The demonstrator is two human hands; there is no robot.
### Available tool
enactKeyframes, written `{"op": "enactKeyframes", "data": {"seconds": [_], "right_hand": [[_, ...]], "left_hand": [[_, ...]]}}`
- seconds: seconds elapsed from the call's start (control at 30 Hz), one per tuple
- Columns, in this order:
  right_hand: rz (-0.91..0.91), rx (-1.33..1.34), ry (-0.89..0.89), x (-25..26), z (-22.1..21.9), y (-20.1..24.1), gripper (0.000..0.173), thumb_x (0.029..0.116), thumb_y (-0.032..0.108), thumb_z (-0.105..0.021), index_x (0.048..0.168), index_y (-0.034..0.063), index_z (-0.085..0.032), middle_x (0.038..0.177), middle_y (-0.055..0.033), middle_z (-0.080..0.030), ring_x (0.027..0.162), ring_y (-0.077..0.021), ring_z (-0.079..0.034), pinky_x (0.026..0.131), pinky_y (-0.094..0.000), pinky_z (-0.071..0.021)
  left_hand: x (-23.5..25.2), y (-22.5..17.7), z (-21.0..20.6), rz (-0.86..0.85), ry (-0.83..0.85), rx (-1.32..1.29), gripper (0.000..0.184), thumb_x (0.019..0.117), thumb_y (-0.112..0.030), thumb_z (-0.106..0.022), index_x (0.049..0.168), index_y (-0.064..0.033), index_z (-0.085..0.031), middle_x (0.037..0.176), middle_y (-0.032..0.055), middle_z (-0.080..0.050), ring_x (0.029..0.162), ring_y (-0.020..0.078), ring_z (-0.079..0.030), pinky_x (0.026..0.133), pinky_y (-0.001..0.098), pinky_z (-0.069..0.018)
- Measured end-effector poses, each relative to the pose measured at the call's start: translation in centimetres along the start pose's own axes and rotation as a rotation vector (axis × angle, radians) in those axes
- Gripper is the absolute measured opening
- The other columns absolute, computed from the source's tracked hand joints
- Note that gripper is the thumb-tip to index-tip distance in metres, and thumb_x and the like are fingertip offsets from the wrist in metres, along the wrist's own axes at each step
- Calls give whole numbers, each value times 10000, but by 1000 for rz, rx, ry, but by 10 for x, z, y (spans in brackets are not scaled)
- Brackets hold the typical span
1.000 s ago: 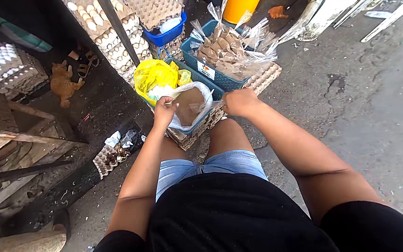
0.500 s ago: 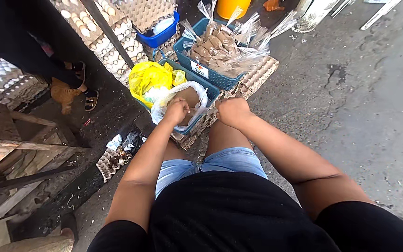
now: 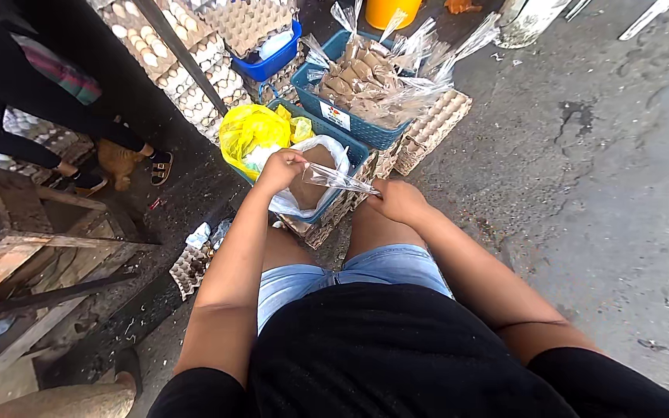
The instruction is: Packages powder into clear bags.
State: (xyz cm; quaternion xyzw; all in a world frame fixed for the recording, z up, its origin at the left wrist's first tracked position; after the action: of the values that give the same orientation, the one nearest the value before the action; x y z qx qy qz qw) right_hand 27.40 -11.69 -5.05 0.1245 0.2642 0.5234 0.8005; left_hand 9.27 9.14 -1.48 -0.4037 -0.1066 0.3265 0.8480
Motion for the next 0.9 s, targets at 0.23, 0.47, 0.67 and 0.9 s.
{"op": "enactKeyframes", "data": {"seconds": [0.23, 0.47, 0.67, 0.9], "right_hand": [[158, 633, 16, 4, -41, 19, 220, 1064, 177, -522, 1071, -24, -610, 806, -94, -591, 723, -151, -584, 707, -350, -503], [219, 946, -94, 10, -62, 33, 178, 1053, 118, -515, 1055, -36, -603, 802, -49, -598, 722, -75, -596, 707, -255, -516], [246, 897, -96, 8, -79, 29, 191, 1035, 158, -562, 1027, -26, -615, 780, -57, -598, 685, -88, -573, 669, -279, -499], [232, 887, 0, 4, -78, 18, 585, 984, 242, -690, 1474, -3, -484, 1459, -234, -514, 1224, -278, -622, 1005, -398, -542]], "left_hand": [[-5, -71, 31, -51, 44, -326, 196, 1057, -151, -549, 1101, 6, -660, 1127, 90, -709, 956, 104, -692, 871, 301, -568], [-18, -95, 29, -106, 63, -354, 290, 1063, -167, -548, 1280, 20, -598, 1158, 124, -676, 974, 145, -695, 872, 327, -589], [-16, -99, 20, -47, -52, -4, 101, 942, -118, -736, 987, -27, -740, 1143, 91, -723, 1045, 121, -674, 948, 334, -533], [-46, -130, 27, -383, -61, 127, 90, 934, -147, -736, 918, -68, -777, 1271, 76, -681, 1296, 169, -555, 1109, 379, -422]]}}
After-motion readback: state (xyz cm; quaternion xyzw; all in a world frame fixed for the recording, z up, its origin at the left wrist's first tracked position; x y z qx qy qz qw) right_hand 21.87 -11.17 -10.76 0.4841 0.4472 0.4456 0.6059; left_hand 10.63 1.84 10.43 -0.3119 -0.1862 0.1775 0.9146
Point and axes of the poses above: each hand's wrist, its own x-axis towards the middle knuckle, its own z-axis out of the back of the hand, y = z × x, the point moved 3 cm from there along x, towards the middle knuckle
